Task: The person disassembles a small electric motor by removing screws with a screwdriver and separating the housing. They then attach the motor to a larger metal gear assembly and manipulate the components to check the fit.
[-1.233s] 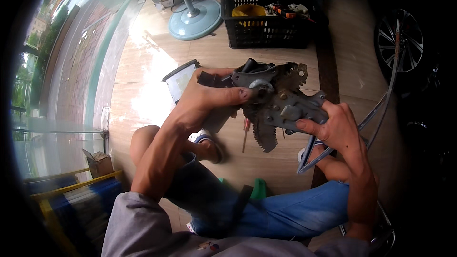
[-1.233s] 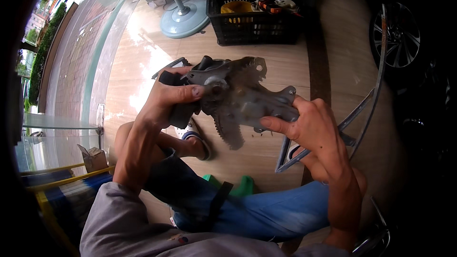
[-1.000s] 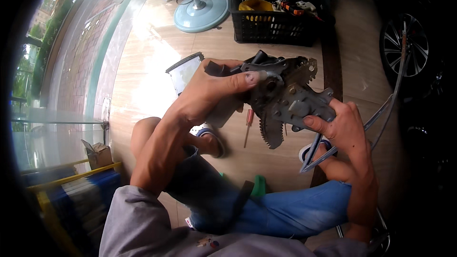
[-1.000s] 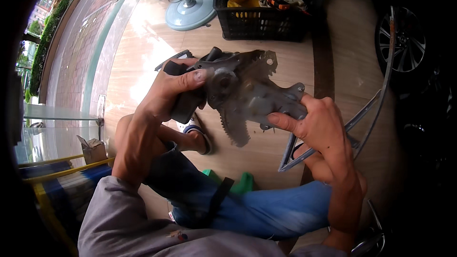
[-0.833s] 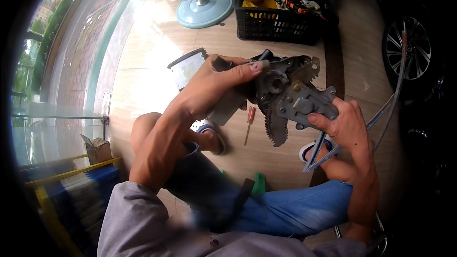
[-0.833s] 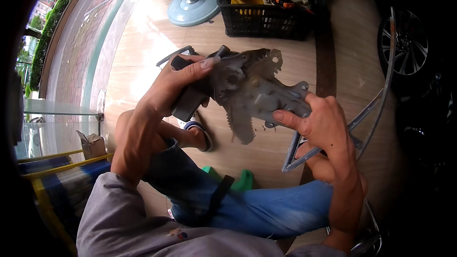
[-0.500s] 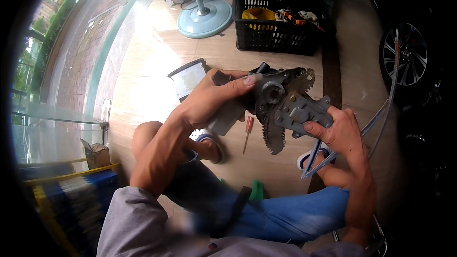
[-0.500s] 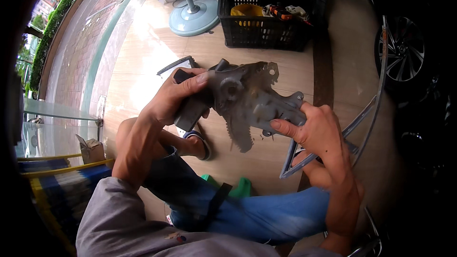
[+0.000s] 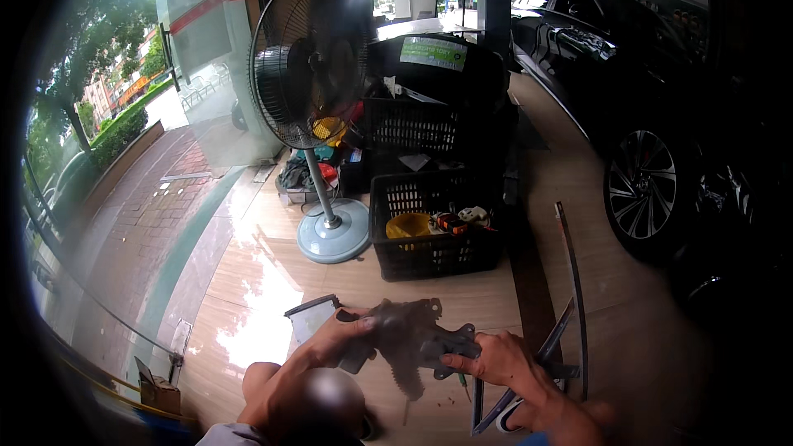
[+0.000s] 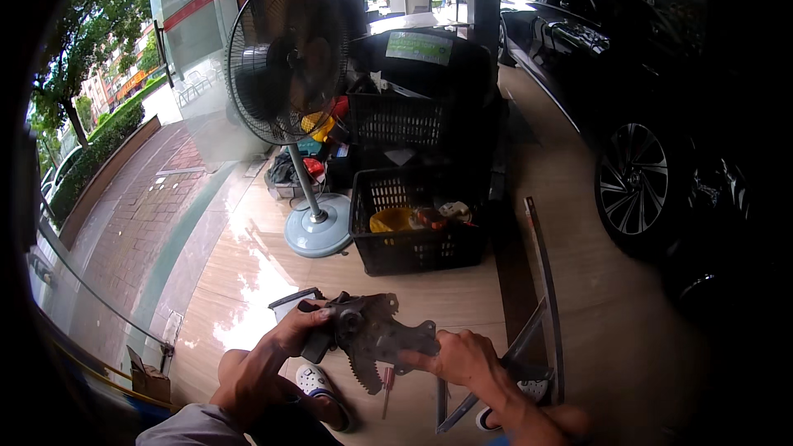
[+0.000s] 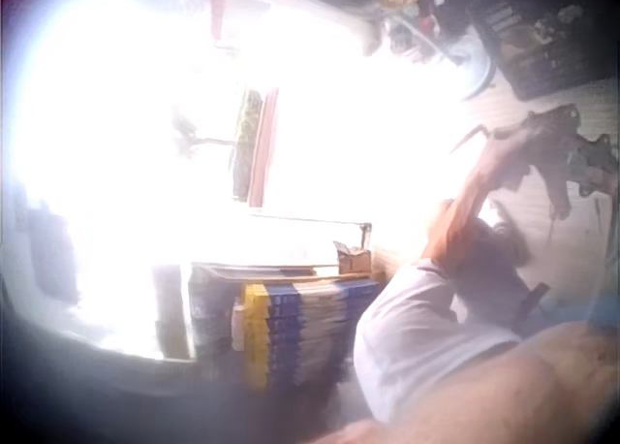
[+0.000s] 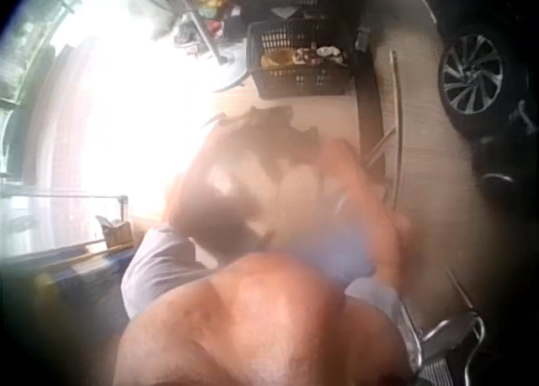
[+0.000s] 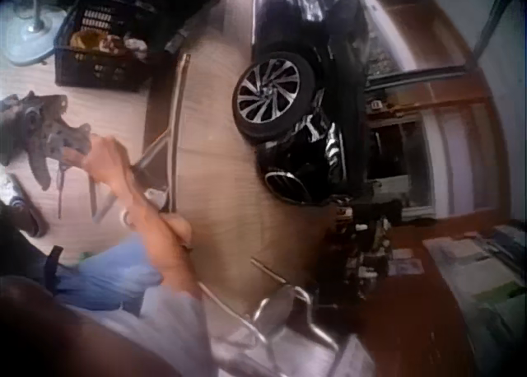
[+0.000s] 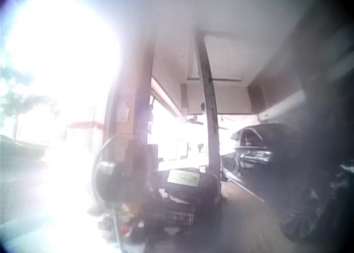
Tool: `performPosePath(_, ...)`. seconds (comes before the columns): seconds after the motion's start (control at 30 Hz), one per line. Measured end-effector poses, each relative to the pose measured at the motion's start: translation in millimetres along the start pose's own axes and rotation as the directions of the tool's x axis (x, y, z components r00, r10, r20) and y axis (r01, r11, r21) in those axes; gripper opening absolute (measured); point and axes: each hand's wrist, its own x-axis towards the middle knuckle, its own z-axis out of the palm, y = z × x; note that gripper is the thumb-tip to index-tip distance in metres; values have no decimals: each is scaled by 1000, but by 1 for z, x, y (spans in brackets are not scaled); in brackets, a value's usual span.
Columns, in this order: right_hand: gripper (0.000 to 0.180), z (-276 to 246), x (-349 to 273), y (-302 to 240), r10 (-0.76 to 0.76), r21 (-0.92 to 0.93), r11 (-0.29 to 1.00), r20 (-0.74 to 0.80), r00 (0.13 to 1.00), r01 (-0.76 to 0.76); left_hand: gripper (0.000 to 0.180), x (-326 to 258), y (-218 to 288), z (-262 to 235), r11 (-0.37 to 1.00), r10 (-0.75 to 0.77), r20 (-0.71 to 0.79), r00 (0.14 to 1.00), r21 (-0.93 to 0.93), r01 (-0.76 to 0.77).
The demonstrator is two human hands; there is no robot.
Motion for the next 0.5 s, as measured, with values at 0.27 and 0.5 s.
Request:
performPosePath(0.27,85,-15,12,8,96,-59,994,120,988,-90,61,22,-8,-11,996,-90,2,996,-23,90)
performPosePath(0.5,88,-23,19,13,79,13,997,17,997,-79,64,26,28,30,986,63,-21,998,159,-59)
